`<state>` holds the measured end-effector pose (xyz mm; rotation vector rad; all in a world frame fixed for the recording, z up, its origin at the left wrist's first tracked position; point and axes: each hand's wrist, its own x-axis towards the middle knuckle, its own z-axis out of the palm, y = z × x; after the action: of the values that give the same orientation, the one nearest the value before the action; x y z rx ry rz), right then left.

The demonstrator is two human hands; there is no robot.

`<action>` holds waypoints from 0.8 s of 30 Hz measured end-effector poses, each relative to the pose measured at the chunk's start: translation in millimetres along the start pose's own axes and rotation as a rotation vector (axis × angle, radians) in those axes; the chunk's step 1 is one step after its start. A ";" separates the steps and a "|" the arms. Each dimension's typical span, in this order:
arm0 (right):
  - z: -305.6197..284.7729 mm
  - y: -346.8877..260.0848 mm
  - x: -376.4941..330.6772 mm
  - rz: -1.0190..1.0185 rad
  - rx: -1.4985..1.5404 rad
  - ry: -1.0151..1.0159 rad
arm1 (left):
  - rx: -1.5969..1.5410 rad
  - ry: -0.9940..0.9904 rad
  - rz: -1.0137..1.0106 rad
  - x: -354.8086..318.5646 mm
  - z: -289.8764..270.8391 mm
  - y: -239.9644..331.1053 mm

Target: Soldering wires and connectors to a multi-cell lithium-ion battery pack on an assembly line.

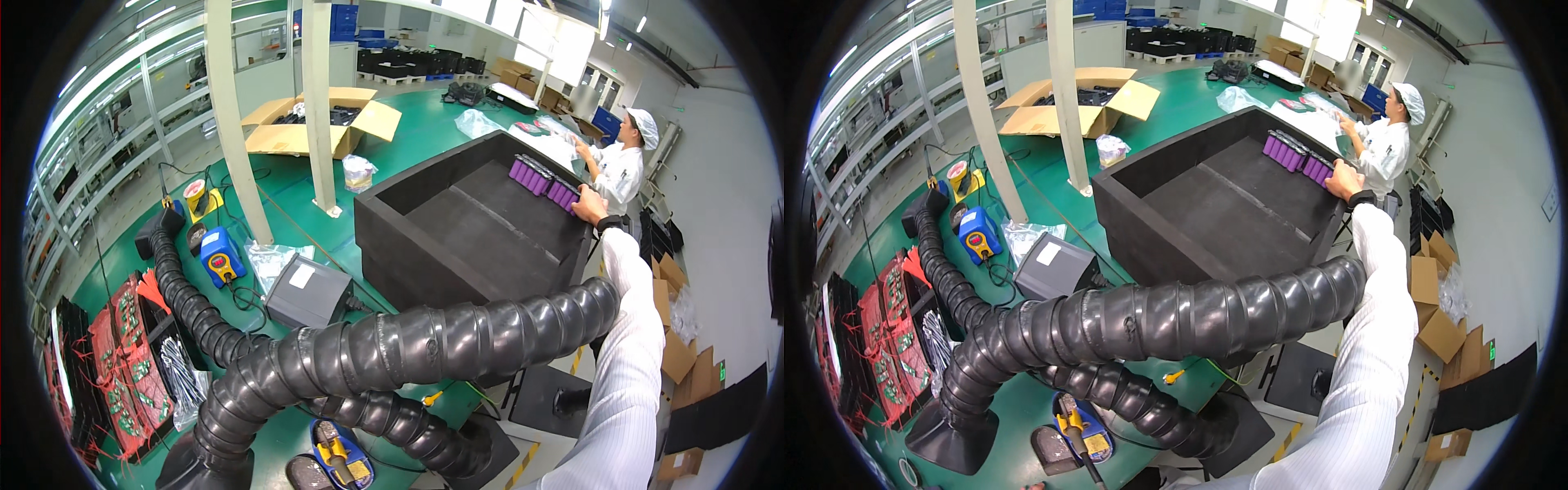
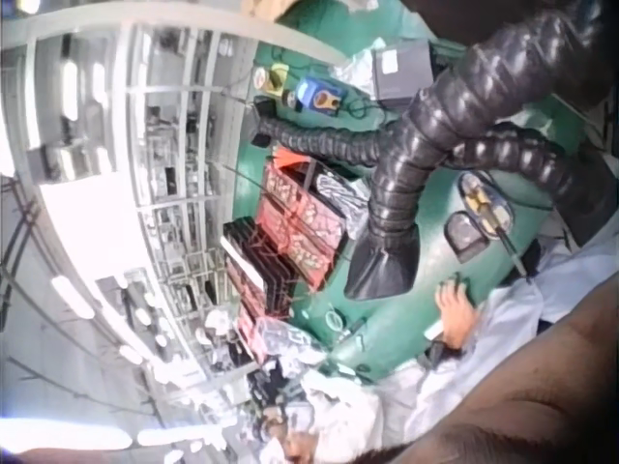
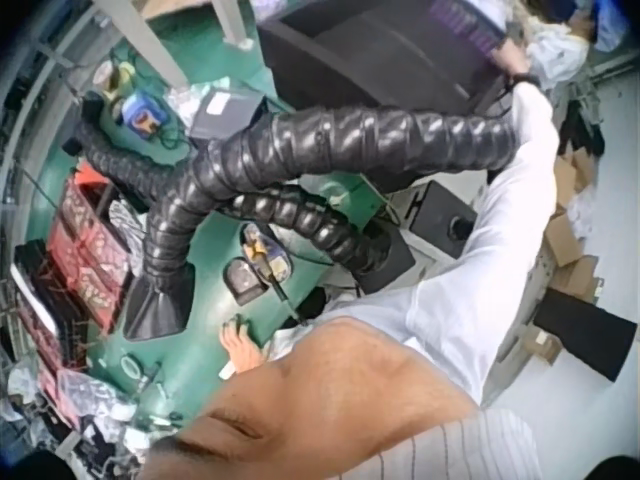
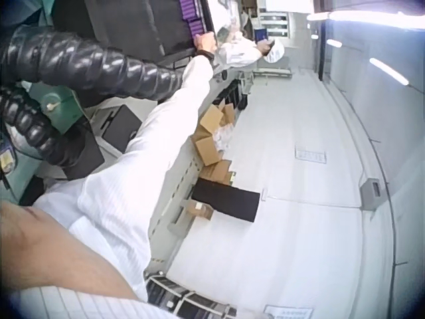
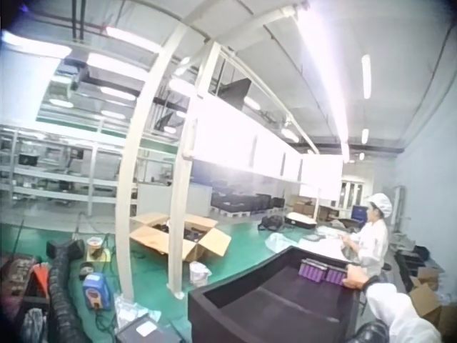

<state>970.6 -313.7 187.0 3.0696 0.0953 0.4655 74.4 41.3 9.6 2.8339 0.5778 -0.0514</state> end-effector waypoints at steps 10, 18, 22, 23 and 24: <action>-2.0 8.3 10.3 0.017 -0.219 -0.087 | 0.091 -0.039 0.054 1.8 -0.2 -7.4; 30.5 51.4 49.2 -0.251 -0.350 0.102 | 0.086 -0.029 0.061 4.1 13.3 -6.9; 52.7 64.0 69.8 -0.311 -0.322 0.134 | 0.093 -0.078 0.046 5.1 7.9 -4.4; 83.7 22.7 60.8 -0.351 -0.232 0.093 | 0.092 -0.090 -0.015 -6.6 -7.4 2.5; 100.7 -14.1 55.0 -0.275 -0.166 0.027 | 0.050 -0.079 -0.068 -9.9 -16.8 13.2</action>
<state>1052.2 -298.6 106.5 2.8288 0.4488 0.4713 70.1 30.0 29.8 2.8450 0.6644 -0.1916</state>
